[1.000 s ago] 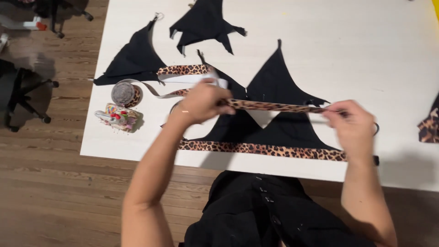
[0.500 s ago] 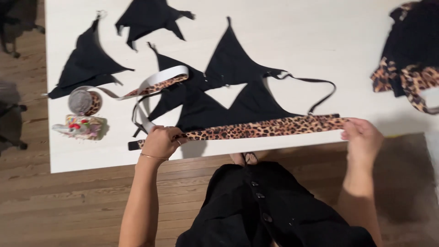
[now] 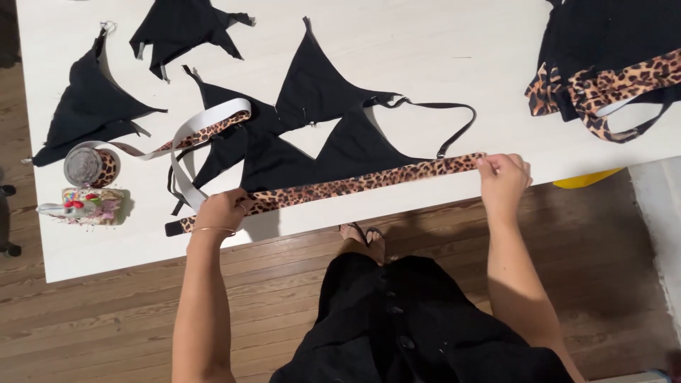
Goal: Assembling a bikini top by pinning fabric pieces and attaching leopard print straps using scissors and pins.
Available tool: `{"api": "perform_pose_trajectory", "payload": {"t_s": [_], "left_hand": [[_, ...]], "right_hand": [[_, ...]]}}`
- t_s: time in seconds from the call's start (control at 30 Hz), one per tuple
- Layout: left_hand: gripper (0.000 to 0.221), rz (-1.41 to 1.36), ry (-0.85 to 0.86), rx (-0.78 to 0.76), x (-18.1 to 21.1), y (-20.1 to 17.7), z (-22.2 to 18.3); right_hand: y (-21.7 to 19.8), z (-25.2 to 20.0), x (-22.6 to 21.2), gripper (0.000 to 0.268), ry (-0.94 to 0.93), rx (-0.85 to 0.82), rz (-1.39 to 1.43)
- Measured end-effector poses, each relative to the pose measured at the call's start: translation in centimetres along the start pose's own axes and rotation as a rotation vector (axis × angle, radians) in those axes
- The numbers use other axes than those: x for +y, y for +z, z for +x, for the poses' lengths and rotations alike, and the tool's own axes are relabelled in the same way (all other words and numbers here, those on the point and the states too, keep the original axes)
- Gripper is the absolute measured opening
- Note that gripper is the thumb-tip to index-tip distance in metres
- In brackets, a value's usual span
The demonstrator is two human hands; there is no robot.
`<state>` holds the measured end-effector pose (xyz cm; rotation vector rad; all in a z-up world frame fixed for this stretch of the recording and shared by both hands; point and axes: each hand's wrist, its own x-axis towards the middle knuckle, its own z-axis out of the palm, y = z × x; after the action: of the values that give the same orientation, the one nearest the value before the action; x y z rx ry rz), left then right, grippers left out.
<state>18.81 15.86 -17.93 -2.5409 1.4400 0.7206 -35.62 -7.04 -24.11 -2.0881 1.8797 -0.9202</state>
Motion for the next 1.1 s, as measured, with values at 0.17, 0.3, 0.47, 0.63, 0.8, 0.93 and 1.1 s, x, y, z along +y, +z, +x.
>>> {"api": "perform_pose_trajectory", "payload": {"t_s": [0.17, 0.3, 0.47, 0.63, 0.8, 0.93, 1.1], "left_hand": [[0.028, 0.037, -0.02, -0.073, 1.5, 1.2, 0.0], [0.033, 0.002, -0.058, -0.065, 2.6, 0.5, -0.6], [0.037, -0.001, -0.097, -0.089, 3.5, -0.3, -0.6], [0.037, -0.008, -0.107, -0.118, 3.8, -0.6, -0.5], [0.037, -0.024, -0.138, -0.118, 3.9, -0.5, -0.7], [0.041, 0.028, -0.158, -0.073, 2.3, 2.0, 1.1], [0.041, 0.03, -0.152, -0.084, 2.9, 1.4, 0.6]], "right_hand": [[0.1, 0.7, 0.5, 0.015, -0.022, 0.02, 0.102], [0.4, 0.9, 1.4, 0.015, 0.022, 0.011, 0.162], [0.4, 0.6, 1.3, 0.018, -0.025, 0.079, 0.139], [0.2, 0.3, 0.8, 0.019, -0.065, 0.16, 0.1], [0.7, 0.2, 0.2, 0.018, -0.019, 0.16, 0.074], [1.5, 0.0, 0.8, 0.021, -0.026, 0.177, 0.05], [2.2, 0.2, 1.4, 0.024, -0.026, 0.19, -0.043]]}}
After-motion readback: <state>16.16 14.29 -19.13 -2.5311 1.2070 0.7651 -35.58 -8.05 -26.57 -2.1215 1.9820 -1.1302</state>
